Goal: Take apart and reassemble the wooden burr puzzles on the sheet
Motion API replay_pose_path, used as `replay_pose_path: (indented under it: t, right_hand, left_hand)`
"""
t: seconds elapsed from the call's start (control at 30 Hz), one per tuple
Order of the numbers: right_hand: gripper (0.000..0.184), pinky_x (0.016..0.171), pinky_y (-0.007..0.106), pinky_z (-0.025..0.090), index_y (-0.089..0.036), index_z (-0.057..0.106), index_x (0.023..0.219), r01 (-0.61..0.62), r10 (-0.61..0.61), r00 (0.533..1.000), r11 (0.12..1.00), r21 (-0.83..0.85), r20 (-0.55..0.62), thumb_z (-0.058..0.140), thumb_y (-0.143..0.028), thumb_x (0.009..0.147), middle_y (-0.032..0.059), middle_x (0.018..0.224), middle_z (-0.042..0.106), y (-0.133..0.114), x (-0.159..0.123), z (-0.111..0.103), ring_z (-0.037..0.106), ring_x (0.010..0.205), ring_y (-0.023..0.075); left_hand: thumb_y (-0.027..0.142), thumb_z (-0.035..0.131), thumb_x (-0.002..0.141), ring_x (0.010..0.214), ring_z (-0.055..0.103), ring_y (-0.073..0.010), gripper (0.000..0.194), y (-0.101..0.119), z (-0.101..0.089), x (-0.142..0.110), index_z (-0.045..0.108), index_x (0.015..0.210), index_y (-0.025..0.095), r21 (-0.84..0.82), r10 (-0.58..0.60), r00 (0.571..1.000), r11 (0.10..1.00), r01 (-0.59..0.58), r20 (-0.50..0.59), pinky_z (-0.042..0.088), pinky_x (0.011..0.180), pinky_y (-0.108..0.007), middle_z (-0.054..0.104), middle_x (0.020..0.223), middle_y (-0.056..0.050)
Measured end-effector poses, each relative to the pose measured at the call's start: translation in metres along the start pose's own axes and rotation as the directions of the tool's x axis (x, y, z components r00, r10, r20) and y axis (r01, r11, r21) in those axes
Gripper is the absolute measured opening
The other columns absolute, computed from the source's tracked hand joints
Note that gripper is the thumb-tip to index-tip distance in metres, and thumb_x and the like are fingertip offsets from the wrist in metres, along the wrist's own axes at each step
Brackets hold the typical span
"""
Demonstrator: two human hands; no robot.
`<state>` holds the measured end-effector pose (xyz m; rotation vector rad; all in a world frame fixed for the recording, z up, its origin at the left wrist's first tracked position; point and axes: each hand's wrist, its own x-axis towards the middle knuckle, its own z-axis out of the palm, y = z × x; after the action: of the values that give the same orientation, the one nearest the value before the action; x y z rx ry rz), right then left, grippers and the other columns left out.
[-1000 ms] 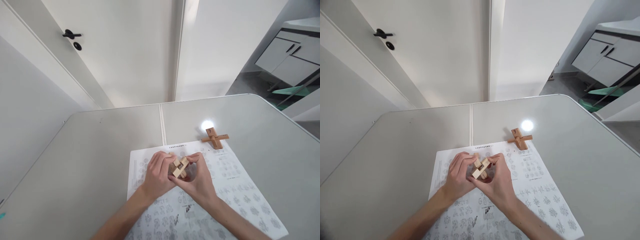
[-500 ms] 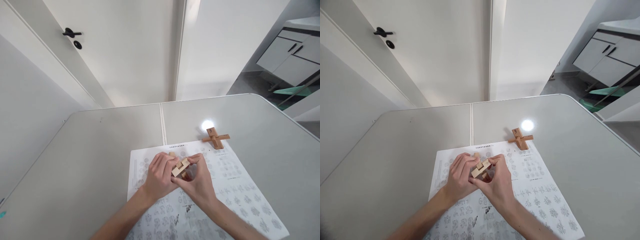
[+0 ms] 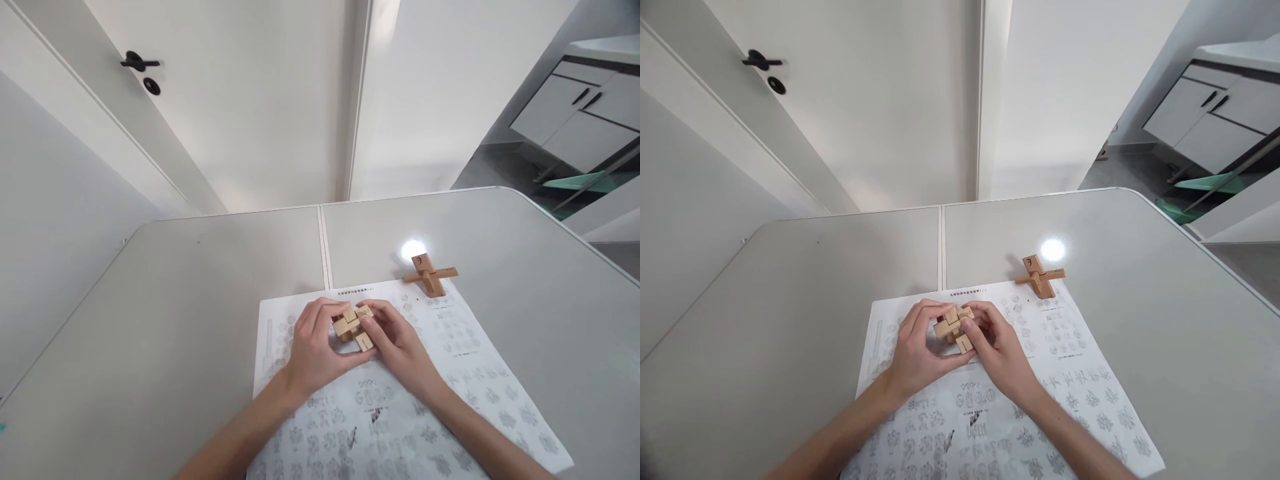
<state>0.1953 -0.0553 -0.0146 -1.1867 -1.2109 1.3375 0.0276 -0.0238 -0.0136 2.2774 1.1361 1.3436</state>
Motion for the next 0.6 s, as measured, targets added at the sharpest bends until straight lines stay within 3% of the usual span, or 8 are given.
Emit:
replay_pose_path:
  t: [0.17,0.6]
  right_hand:
    - [0.035,0.074,0.035,0.058,-0.024,0.062,0.117,-0.056,0.055,0.998,0.998,0.014,0.015,0.059,-0.054,0.098,0.0053,0.095,0.073,-0.0053,0.0028,-0.0025,0.070,0.084,0.0211]
    - [0.040,0.059,0.030,0.050,-0.023,0.065,0.112,-0.060,0.060,0.998,0.998,0.016,-0.012,0.063,-0.059,0.094,0.0036,0.084,0.070,-0.0043,0.0016,-0.0017,0.062,0.068,0.0180]
  left_hand:
    - [0.043,0.091,0.068,0.087,0.069,-0.0219,0.061,0.0009,-0.0021,-0.0009,0.056,0.115,0.023,-0.051,-0.035,0.998,0.998,0.038,0.056,0.060,0.072,-0.037,0.069,0.097,-0.005]
    - [0.046,0.090,0.069,0.089,0.068,-0.0211,0.062,-0.0002,-0.0050,-0.0010,0.055,0.115,0.024,-0.179,-0.104,0.985,0.976,0.128,0.138,0.058,0.074,-0.036,0.067,0.100,-0.004]
